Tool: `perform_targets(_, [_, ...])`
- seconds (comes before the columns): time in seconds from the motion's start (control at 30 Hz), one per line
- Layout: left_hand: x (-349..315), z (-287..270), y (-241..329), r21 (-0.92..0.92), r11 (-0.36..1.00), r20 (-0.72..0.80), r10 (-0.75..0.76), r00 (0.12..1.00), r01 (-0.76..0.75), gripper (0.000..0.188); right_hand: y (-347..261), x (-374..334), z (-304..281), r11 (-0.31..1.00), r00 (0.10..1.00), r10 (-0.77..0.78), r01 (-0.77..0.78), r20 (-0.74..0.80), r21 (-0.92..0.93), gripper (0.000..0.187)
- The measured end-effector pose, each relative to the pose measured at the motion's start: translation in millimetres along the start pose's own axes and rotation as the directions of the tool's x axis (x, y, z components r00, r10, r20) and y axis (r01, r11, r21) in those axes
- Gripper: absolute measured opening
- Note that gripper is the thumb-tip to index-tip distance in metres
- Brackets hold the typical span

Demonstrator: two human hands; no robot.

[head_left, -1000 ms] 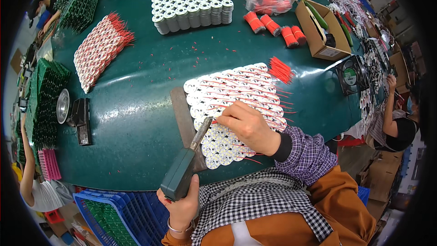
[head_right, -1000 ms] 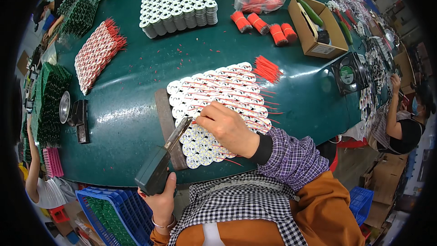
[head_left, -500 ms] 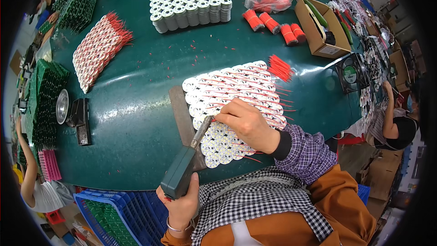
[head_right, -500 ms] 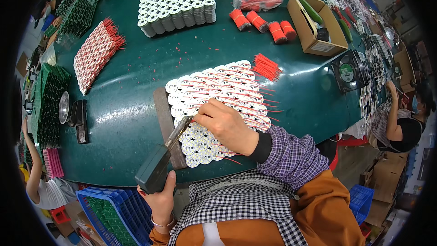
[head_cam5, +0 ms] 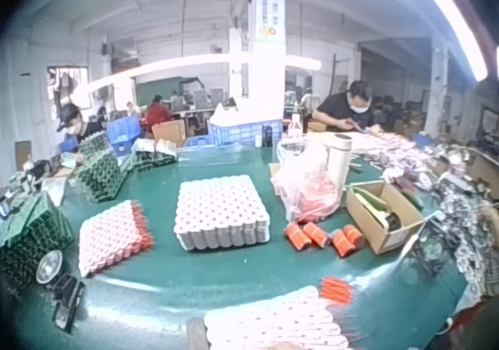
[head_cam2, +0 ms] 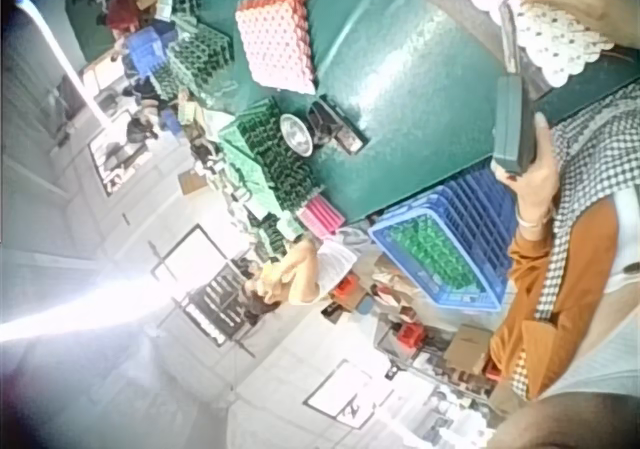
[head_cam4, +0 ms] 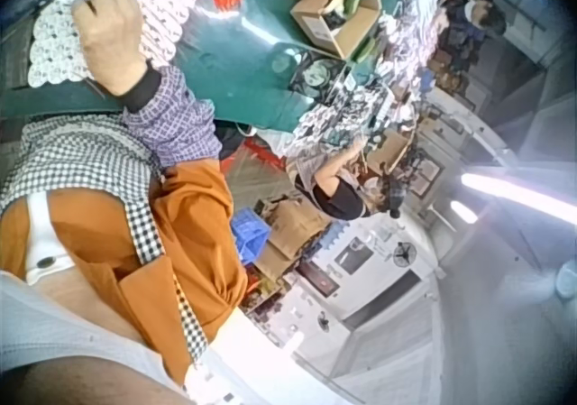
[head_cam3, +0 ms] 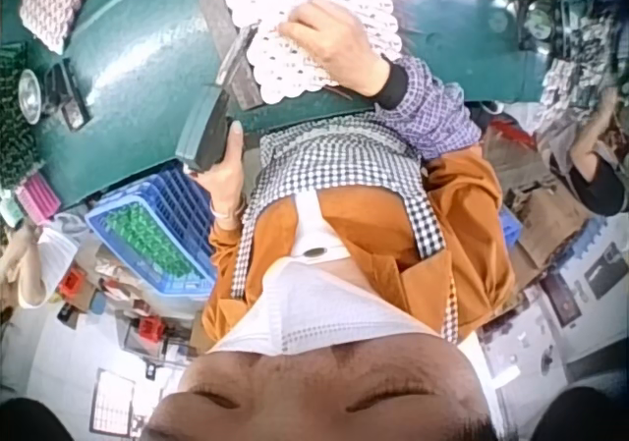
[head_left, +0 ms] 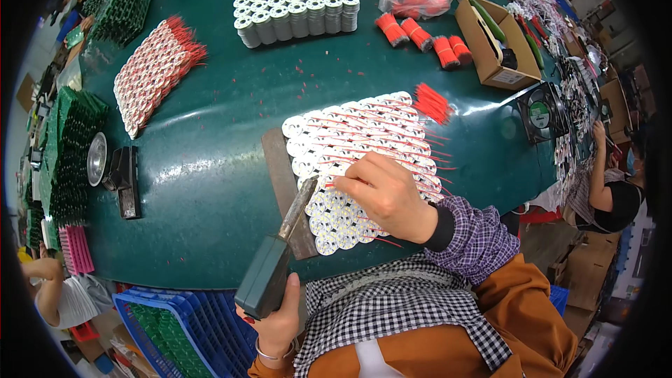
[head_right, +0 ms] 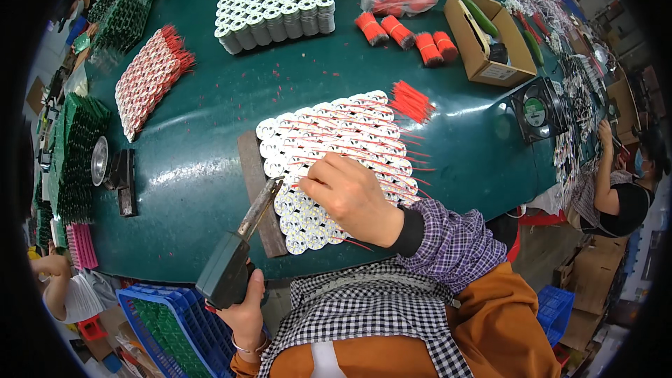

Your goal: The person solders wires onto a sheet of round circuit boards using a soldering iron, moves the finished sheet aside, and solders wires onto another sheet of circuit boards.

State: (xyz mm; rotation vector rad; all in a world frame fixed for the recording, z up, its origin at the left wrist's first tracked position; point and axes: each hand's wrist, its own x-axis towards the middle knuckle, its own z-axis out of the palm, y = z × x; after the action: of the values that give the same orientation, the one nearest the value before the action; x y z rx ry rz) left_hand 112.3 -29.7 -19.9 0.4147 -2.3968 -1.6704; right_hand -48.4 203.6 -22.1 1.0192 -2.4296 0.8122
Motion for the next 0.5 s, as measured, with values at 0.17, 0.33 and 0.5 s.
perform_targets(0.17, [2.9, 1.0, 4.5, -0.041, 0.999, 0.030, 0.017, 0.999, -0.016, 0.039, -1.1, -5.2, 5.8, 0.999, 0.999, 0.039, -0.040, 0.027, 0.036, 0.018])
perform_targets(0.33, [3.4, 1.9, 4.7, 0.083, 0.993, 0.048, 0.079, 0.996, -0.083, 0.037, -0.8, -4.4, 7.2, 0.999, 0.998, 0.040, -0.041, 0.047, 0.022, 0.014])
perform_targets(0.5, [4.9, 3.9, 8.7, 0.002, 1.000, 0.037, -0.014, 0.999, 0.014, 0.033, -0.9, -4.7, 8.0, 1.000, 0.999, 0.019, -0.019, 0.041, 0.007, 0.013])
